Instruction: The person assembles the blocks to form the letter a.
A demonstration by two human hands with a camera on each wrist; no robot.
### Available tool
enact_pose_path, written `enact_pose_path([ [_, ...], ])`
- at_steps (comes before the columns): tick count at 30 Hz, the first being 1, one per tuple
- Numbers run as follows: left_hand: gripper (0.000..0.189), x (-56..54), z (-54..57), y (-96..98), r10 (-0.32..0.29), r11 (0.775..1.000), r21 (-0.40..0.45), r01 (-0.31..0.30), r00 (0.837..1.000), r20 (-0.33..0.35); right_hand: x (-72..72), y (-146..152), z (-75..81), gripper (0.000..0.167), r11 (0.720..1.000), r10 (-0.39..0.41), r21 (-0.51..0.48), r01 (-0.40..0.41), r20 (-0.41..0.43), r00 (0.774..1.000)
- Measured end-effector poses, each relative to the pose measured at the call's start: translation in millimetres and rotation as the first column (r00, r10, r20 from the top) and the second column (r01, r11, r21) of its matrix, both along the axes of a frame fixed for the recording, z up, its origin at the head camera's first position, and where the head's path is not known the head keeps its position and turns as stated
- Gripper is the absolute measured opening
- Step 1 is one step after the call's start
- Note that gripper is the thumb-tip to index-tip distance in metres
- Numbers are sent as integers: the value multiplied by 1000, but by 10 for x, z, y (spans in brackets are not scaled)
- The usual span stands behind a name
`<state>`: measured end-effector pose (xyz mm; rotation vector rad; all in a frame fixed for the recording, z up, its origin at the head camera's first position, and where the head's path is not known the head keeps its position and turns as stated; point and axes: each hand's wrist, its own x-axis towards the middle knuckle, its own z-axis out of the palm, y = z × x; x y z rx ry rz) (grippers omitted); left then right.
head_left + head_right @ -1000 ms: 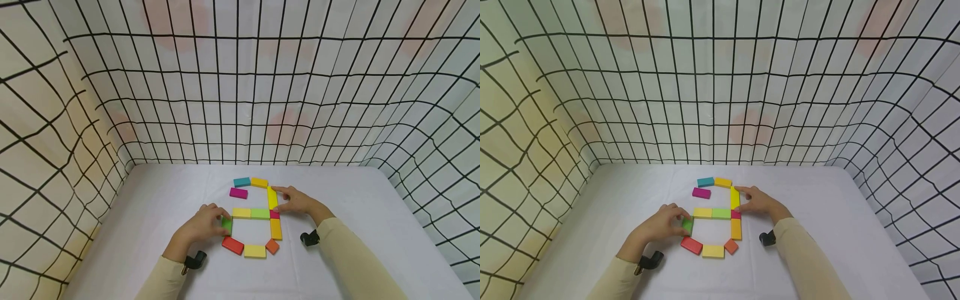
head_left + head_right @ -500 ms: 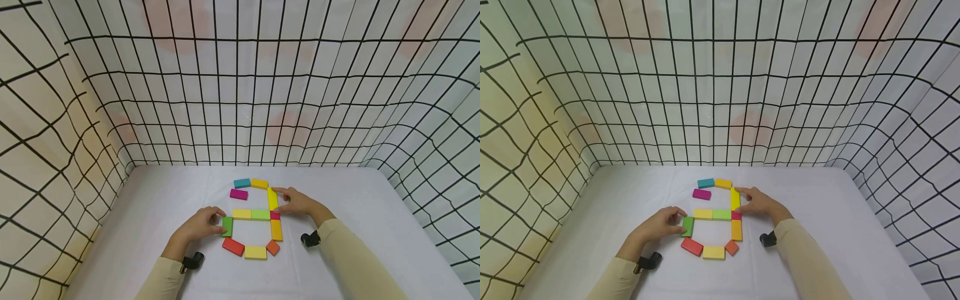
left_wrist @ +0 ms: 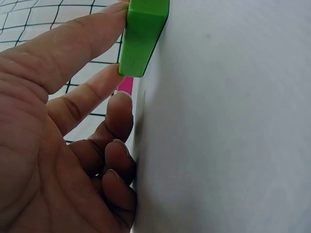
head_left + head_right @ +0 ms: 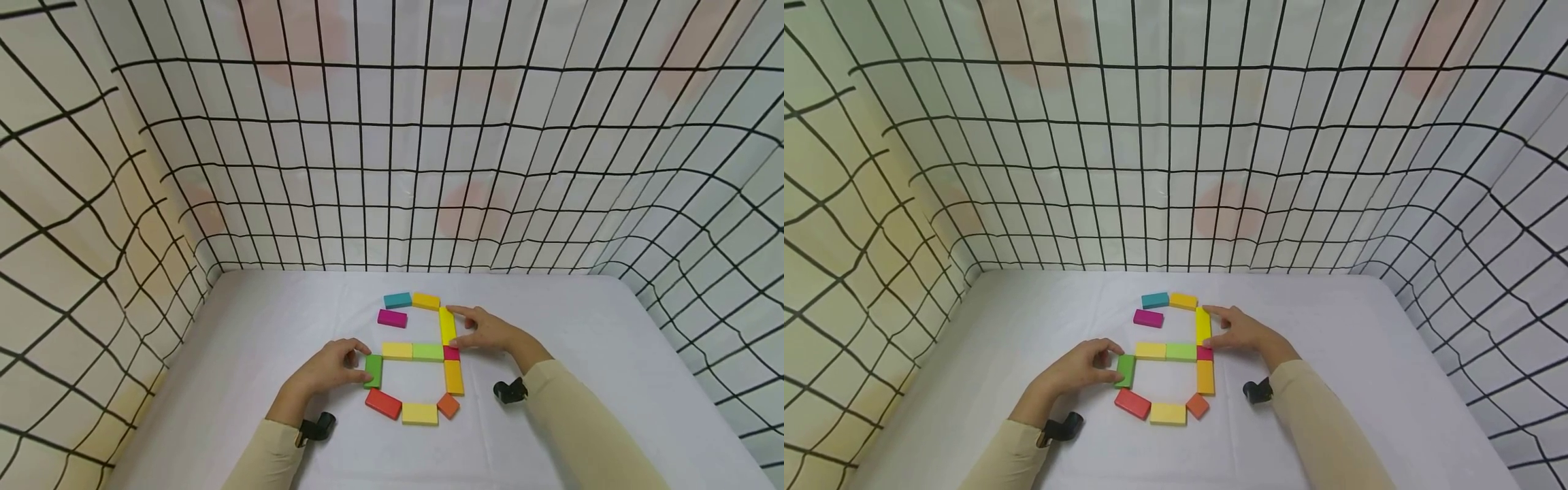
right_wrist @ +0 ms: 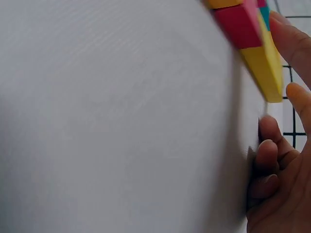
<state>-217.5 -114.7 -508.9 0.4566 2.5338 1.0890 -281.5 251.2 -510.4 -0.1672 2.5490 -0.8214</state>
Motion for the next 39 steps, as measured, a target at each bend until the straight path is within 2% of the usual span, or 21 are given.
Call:
enact_pose_path([
  [5,42,-4,-17,1,-6,1000,16,6,1000,4,-8,22,-14,96,999,-7,-41,6,-24,1000],
  [11,41,1,-28,-8,-5,1000,16,5,1000,5,1,-87,-5,90,1000,-16,-15,15,-80,997],
  [16,41,8,-4,-12,-10,1000,13,10,1000,15,22,-447,128,74,999,-11,29,15,-136,991],
  [22,41,-14,2,-26,-17,1000,14,17,1000,3,-39,-952,268,58,984,110,160,-78,-199,974],
  [25,41,-25,-4,-29,-28,999,16,28,1000,-4,-81,-1104,276,51,973,131,217,-82,-223,966],
  [29,42,-27,-12,-20,-31,999,21,31,1000,-2,-117,-1167,238,42,967,110,249,-53,-217,970],
  [33,42,-16,-4,-21,-26,1000,18,26,1000,6,-115,-1178,214,42,968,91,247,-37,-210,973],
  [39,41,-11,15,-31,-24,1000,4,24,1000,7,-107,-1198,218,41,964,129,258,-66,-236,963],
])
